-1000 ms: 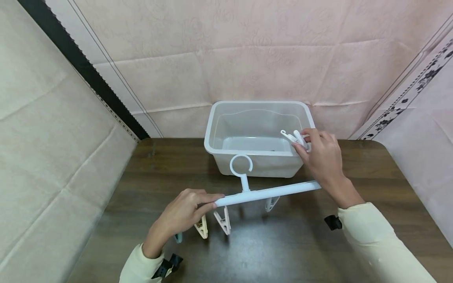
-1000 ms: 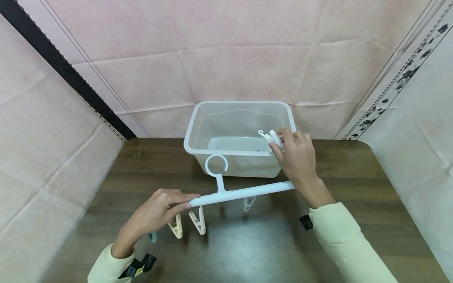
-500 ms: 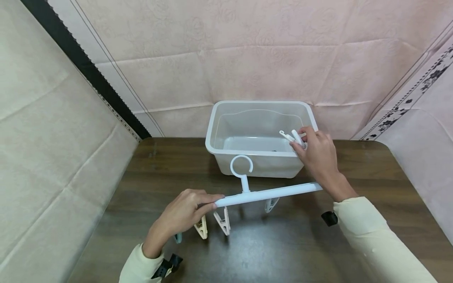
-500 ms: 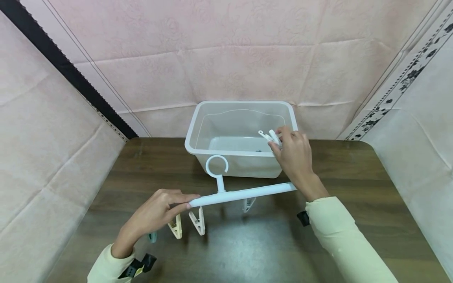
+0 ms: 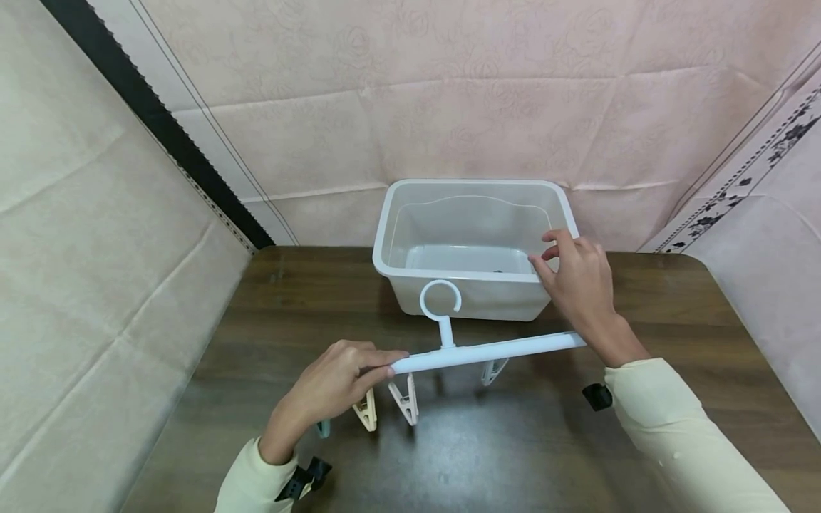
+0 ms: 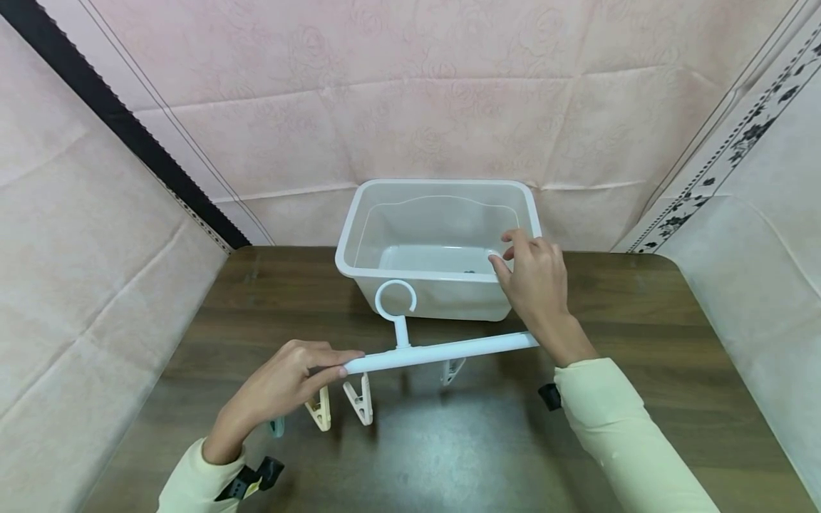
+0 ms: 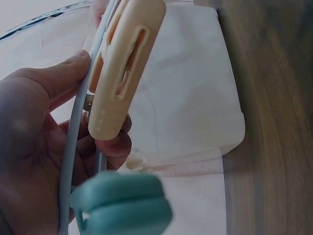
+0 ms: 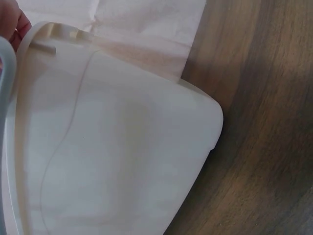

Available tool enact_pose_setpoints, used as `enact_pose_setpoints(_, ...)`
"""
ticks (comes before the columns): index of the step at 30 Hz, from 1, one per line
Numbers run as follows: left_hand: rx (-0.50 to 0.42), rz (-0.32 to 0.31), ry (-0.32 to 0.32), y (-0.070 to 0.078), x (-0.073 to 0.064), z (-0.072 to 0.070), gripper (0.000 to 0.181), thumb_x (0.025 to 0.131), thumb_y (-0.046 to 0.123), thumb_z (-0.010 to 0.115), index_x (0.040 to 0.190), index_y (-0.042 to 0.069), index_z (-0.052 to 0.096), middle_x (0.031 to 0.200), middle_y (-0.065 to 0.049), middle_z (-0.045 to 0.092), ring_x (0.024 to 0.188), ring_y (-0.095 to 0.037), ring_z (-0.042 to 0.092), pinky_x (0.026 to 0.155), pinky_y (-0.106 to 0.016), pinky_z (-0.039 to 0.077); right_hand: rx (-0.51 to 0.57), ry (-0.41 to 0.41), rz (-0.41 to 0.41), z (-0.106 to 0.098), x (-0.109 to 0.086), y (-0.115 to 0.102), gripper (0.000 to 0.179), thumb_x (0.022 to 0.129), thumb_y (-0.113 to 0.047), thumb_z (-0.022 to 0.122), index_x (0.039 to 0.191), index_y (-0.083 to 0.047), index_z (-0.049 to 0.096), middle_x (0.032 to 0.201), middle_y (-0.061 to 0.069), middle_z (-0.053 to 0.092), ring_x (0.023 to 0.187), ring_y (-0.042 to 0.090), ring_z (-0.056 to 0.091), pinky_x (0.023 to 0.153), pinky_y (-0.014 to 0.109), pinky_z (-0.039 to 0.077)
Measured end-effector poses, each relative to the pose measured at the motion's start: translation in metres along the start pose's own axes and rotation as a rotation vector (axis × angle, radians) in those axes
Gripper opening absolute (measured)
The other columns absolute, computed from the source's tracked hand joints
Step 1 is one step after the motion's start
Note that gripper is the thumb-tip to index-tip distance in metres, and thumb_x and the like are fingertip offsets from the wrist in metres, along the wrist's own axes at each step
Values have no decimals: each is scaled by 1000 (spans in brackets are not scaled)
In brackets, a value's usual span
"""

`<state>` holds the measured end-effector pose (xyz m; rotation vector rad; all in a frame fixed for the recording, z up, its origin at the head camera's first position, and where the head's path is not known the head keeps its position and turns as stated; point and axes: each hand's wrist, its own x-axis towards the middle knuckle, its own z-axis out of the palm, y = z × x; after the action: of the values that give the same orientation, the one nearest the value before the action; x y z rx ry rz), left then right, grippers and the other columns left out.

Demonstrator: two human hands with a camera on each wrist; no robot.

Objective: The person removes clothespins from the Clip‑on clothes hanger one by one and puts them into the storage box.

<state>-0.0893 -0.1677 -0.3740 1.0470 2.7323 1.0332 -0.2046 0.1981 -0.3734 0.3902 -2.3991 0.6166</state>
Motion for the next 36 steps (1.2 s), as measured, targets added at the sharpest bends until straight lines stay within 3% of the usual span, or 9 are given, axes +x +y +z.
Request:
enact_pose_setpoints(10,4,8,4,1,0,0,31,95,10,70,126,11,71,83,8,66,58,0,38,47,-20,36,-9,39,14,-5,-3,-1,39,85,-14,81,114,4,63,87,20,71,83,42,61,74,53,43)
enact_pose_setpoints(20,2,15,18,3,0,0,31,95,10,70,125,11,72,82,6,67,58,0,40,47,-20,37,25,131,8,-26,-8,-12,41,85,-14,80,118,3,64,93,19,70,86,42,58,75,52,41)
enact_pose_setpoints(36,-6,31,26,-1,1,2,31,95,10,70,125,11,72,85,6,68,58,0,41,47,-20,37,51,162,65,-63,-40,-46,48,83,-11,82,124,3,63,107,22,69,96,42,55,72,50,35)
